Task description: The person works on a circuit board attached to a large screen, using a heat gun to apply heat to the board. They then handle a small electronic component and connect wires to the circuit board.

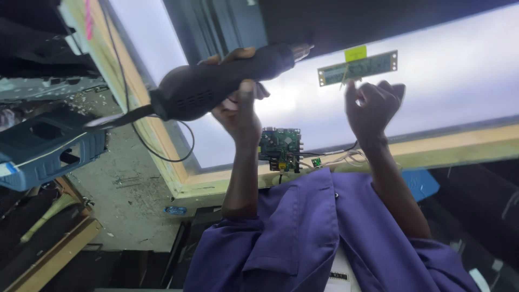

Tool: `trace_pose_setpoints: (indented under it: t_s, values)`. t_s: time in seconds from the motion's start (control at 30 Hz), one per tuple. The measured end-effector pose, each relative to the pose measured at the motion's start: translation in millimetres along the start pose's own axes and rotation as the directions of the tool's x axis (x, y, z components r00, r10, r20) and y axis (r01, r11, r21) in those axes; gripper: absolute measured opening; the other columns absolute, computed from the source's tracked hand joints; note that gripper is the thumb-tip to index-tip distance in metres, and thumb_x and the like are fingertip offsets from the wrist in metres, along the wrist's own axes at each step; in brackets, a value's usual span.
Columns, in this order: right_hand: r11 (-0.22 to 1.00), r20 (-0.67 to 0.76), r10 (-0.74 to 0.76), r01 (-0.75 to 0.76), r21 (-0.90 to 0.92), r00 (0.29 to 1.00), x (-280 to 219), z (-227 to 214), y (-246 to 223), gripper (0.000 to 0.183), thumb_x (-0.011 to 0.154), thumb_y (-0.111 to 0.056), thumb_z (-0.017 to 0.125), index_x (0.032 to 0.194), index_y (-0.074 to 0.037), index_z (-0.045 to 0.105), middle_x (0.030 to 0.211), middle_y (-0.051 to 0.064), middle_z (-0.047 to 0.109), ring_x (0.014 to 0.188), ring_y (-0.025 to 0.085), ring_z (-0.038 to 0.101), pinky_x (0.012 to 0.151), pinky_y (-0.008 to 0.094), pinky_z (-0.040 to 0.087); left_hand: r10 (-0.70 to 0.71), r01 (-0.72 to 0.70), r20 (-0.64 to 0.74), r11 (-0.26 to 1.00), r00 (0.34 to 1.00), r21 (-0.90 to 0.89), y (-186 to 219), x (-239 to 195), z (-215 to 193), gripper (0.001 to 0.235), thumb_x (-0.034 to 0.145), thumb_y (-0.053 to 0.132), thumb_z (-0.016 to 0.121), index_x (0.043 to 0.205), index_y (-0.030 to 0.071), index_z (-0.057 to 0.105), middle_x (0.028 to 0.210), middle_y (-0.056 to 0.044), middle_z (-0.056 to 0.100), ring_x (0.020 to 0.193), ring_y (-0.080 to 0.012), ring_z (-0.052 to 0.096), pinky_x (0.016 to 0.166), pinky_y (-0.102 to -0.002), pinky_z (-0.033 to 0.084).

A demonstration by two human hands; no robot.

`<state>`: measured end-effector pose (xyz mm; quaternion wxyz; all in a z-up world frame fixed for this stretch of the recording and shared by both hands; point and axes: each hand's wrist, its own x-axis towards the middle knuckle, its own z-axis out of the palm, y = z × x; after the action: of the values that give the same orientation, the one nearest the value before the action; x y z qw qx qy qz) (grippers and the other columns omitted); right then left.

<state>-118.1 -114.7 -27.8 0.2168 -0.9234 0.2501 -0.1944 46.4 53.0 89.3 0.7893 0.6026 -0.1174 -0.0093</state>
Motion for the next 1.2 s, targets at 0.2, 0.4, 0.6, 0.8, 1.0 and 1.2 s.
trace_pose_setpoints:
  t_s: [0.2,0.4,0.6,0.8,1.0,1.2]
  values:
    - [0.996,-0.243,0.089,-0.083,0.035,0.966,-42.6,-5.9,57.2,0.057,0.097,-0.001,0.068,0.051,-0.011,0.036,0.045,-0.002,0.024,0.048,0.014,0.029,0.065,0.038,0.029,0.093,-0.176,-0.23,0.912,0.969,-0.371,34.3,41.9,-126.1,0.04,0.107,0.029,0.059,0.14,0.009,0.045,0.124,-0.022,0.067,0.071,-0.025,0.061,0.051,-0.036,0.052]
    - [0.967,-0.269,0.222,-0.178,0.181,0.937,-60.3,-23.9,73.9,0.038,0.096,0.002,0.057,0.06,-0.005,0.067,0.045,0.0,0.041,0.045,0.011,0.037,0.053,0.029,0.028,-0.242,-0.185,-0.357,0.532,0.902,-0.826,43.7,93.0,-210.5,0.068,0.077,0.037,0.076,0.135,0.018,0.044,0.127,-0.029,0.048,0.086,-0.0308,0.07,0.063,-0.037,0.066]
    - [0.964,-0.249,0.169,-0.108,0.241,0.954,-65.0,-24.7,70.9,0.052,0.114,-0.01,0.059,0.062,-0.004,0.066,0.047,-0.002,0.042,0.045,0.009,0.039,0.056,0.027,0.028,-0.384,-0.197,-0.341,0.367,0.858,-0.909,7.2,138.7,-241.3,0.066,0.068,0.025,0.084,0.123,0.016,0.049,0.127,-0.026,0.054,0.065,-0.0242,0.071,0.081,-0.039,0.064]
    - [0.954,-0.276,0.166,-0.083,0.289,0.947,-65.7,-27.1,61.5,0.039,0.1,0.006,0.057,0.063,-0.003,0.065,0.047,-0.002,0.043,0.044,0.008,0.037,0.054,0.025,0.026,-0.43,-0.161,-0.356,0.427,0.83,-0.89,-28.0,194.8,-230.6,0.071,0.067,0.026,0.085,0.123,0.012,0.045,0.1,-0.021,0.067,0.07,-0.0259,0.074,0.091,-0.042,0.06]
    - [0.962,-0.267,0.196,-0.133,0.237,0.944,-65.7,-26.0,57.8,0.038,0.096,0.011,0.055,0.062,-0.004,0.063,0.045,-0.005,0.039,0.043,0.007,0.035,0.054,0.023,0.025,-0.563,-0.105,-0.403,0.486,0.722,-0.868,-46.7,244.3,-199.3,0.079,0.057,0.032,0.085,0.124,0.001,0.055,0.11,-0.021,0.066,0.097,-0.0274,0.068,0.093,-0.04,0.056]
    - [0.972,-0.287,0.138,-0.074,0.224,0.948,-64.7,-19.5,65.6,0.041,0.098,0.016,0.058,0.063,-0.004,0.062,0.046,-0.004,0.041,0.043,0.007,0.038,0.052,0.022,0.028,-0.566,-0.12,-0.381,0.442,0.732,-0.889,-104.2,280.7,-179.4,0.068,0.061,0.032,0.086,0.114,-0.002,0.06,0.1,-0.018,0.07,0.087,-0.0208,0.071,0.08,-0.031,0.061]
